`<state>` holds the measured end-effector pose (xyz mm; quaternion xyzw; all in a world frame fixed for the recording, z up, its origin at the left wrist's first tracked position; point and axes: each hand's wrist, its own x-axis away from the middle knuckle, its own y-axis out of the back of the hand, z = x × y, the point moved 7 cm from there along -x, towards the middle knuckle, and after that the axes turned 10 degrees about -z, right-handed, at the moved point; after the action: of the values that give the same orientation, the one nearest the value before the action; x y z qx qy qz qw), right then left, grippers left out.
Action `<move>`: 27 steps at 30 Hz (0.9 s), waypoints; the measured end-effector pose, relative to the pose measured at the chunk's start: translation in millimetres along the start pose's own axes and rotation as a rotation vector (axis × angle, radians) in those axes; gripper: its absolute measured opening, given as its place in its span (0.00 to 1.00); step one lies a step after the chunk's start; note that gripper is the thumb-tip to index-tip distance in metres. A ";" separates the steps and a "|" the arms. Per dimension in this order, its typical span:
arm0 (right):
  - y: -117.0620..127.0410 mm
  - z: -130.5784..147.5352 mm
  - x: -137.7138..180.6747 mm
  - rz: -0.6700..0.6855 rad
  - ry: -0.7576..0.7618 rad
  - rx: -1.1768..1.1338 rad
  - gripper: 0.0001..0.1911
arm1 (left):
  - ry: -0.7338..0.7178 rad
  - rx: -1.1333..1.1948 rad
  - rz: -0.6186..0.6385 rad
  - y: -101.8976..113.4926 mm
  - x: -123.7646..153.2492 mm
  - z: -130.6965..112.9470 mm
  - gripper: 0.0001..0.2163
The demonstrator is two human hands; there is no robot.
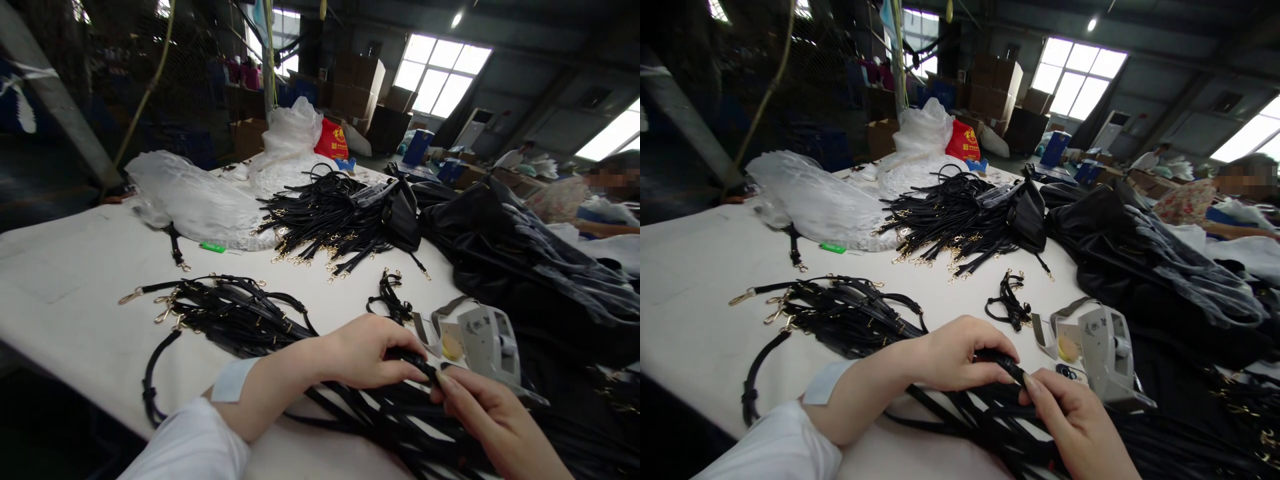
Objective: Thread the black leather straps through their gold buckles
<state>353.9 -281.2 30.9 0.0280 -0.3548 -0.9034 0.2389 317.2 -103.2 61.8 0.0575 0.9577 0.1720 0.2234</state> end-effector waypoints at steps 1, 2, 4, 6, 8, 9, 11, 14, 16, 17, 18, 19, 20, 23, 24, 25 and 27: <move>1.9 -2.4 -0.2 -0.010 -0.009 0.003 0.29 | 0.000 -0.003 -0.009 0.2 -0.2 0.4 0.14; 3.0 -3.3 -0.7 -0.016 -0.004 0.011 0.29 | -0.001 -0.003 -0.014 -0.3 -0.2 0.9 0.14; 2.6 -1.4 -1.8 -0.016 0.026 0.025 0.28 | -0.020 0.003 0.002 -4.4 0.3 1.3 0.15; -0.9 3.3 -2.7 0.000 0.060 0.030 0.28 | -0.048 -0.003 0.037 -11.6 1.3 1.8 0.15; -4.4 8.2 -3.3 0.007 0.075 0.013 0.28 | -0.073 -0.015 0.050 -17.7 1.9 2.7 0.15; -6.2 10.4 -3.4 0.014 0.076 -0.006 0.28 | -0.081 -0.015 0.042 -19.1 1.8 3.0 0.15; -8.9 13.4 -3.2 0.024 0.062 -0.072 0.28 | -0.080 0.007 0.010 -18.7 1.0 3.3 0.16; -11.6 13.9 -1.6 0.031 0.025 -0.189 0.27 | -0.052 0.033 -0.013 -13.8 -0.3 2.8 0.17; -12.6 10.9 -0.2 0.025 -0.005 -0.237 0.28 | -0.027 0.028 -0.001 -10.8 -0.7 2.9 0.16; -12.9 9.1 0.1 0.016 -0.017 -0.250 0.28 | -0.021 0.026 0.013 -10.3 -0.5 2.8 0.16; -13.4 7.5 0.2 0.009 -0.026 -0.255 0.29 | -0.022 0.023 0.033 -10.8 -0.2 2.6 0.16; -14.1 6.3 0.1 0.005 -0.030 -0.253 0.30 | -0.030 0.015 0.050 -12.1 0.2 2.4 0.16; -15.3 5.6 -0.3 0.006 -0.034 -0.244 0.30 | -0.040 -0.005 0.062 -13.7 0.6 2.6 0.16; -19.7 6.4 -1.2 0.040 -0.033 -0.197 0.30 | -0.065 -0.104 0.054 -19.1 1.3 4.5 0.16; -19.9 7.0 -1.1 0.044 -0.032 -0.185 0.30 | -0.073 -0.118 0.048 -20.5 1.4 4.5 0.16; -19.3 7.2 -0.6 0.045 -0.036 -0.178 0.31 | -0.082 -0.113 0.042 -21.2 1.6 3.7 0.16; -16.6 6.0 1.4 0.051 -0.059 -0.179 0.31 | -0.094 -0.065 0.016 -18.6 1.8 0.7 0.17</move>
<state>344.5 -267.5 24.7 -0.0292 -0.2804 -0.9256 0.2527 315.3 -120.1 53.9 0.0659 0.9396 0.2020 0.2684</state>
